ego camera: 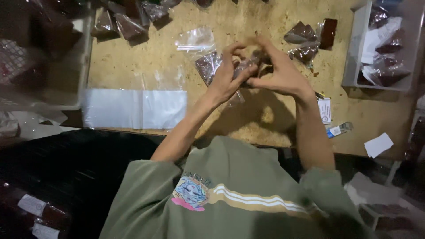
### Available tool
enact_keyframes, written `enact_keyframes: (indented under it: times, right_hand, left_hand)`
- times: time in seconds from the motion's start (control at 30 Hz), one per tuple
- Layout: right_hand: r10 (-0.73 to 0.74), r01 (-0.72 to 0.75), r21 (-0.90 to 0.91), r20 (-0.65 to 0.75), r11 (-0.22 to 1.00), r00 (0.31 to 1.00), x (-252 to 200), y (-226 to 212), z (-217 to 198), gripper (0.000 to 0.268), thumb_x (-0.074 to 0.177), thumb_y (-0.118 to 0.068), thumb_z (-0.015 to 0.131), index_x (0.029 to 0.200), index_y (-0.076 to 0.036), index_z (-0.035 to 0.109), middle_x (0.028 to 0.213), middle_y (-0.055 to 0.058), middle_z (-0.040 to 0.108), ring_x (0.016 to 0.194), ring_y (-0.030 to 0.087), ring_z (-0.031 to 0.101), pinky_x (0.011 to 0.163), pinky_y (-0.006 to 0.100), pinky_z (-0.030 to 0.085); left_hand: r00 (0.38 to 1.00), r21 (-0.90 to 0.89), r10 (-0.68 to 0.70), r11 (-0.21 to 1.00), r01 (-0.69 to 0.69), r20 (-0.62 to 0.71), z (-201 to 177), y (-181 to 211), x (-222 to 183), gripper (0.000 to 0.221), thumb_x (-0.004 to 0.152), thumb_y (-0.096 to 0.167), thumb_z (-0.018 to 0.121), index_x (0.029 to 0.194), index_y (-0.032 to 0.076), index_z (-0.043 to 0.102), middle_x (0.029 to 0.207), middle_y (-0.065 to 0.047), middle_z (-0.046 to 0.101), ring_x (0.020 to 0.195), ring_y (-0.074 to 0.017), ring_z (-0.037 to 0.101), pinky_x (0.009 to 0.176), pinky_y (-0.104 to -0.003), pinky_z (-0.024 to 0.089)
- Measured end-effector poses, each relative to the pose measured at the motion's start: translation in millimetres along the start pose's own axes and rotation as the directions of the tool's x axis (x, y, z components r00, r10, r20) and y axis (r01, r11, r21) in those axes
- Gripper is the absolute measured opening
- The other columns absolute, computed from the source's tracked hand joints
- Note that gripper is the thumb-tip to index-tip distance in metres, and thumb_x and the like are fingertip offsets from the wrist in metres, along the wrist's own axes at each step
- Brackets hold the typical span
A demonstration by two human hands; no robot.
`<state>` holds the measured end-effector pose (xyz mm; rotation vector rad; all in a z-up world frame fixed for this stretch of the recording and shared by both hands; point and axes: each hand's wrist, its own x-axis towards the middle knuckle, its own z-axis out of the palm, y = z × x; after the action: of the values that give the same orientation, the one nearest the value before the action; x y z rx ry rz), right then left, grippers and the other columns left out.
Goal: Packaging triangular food items into individual plastic bags and sealing them on a production table.
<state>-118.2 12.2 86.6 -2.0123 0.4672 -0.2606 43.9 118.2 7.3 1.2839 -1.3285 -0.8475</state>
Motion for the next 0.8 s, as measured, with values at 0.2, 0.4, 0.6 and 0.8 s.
enact_keyframes:
  times: [0.2, 0.4, 0.6, 0.8]
  right_hand:
    - [-0.112, -0.025, -0.431, -0.290, 0.902, 0.951, -66, 86, 36, 0.066, 0.068, -0.055, 0.099, 0.106, -0.014, 0.064, 0.099, 0.006, 0.054, 0.095, 0.033, 0.063, 0.084, 0.041, 0.051]
    - [-0.042, -0.118, -0.836, -0.166, 0.536, 0.985, -109, 88, 68, 0.053, 0.084, -0.039, 0.070, 0.134, -0.020, 0.063, 0.100, 0.013, 0.054, 0.079, 0.036, 0.066, 0.061, 0.042, 0.054]
    - [-0.035, 0.007, -0.526, -0.043, 0.850, 0.998, -108, 82, 92, 0.054, 0.090, -0.035, 0.070, 0.142, -0.023, 0.059, 0.116, 0.029, 0.064, 0.092, 0.053, 0.069, 0.070, 0.060, 0.056]
    - [-0.141, 0.134, -0.058, -0.140, 0.989, 0.980, -60, 59, 130, 0.042, 0.094, -0.023, 0.074, 0.134, -0.011, 0.068, 0.114, 0.026, 0.069, 0.104, 0.048, 0.068, 0.083, 0.052, 0.056]
  left_hand:
    - [0.984, 0.159, -0.011, 0.987, 0.040, -0.177, -14, 5, -67, 0.066, 0.100, 0.044, 0.071, 0.146, 0.017, 0.033, 0.130, -0.026, 0.044, 0.123, -0.0525, 0.055, 0.100, -0.072, 0.048]
    - [0.993, 0.735, 0.032, 0.675, 0.062, -0.113, 25, -73, -123, 0.074, 0.098, 0.033, 0.070, 0.160, 0.015, 0.034, 0.160, -0.027, 0.023, 0.149, -0.0488, 0.025, 0.118, -0.064, 0.029]
    - [0.898, 0.762, 0.293, 0.644, 0.069, -0.329, 38, -119, -104, 0.022, 0.099, 0.025, 0.069, 0.119, 0.017, 0.063, 0.109, -0.006, 0.043, 0.094, -0.0246, 0.048, 0.085, -0.033, 0.043]
    - [0.942, 0.538, 0.155, 0.842, 0.032, -0.298, 24, -90, -112, 0.046, 0.100, -0.003, 0.054, 0.142, 0.015, 0.054, 0.120, -0.013, 0.055, 0.109, -0.0356, 0.061, 0.094, -0.042, 0.053]
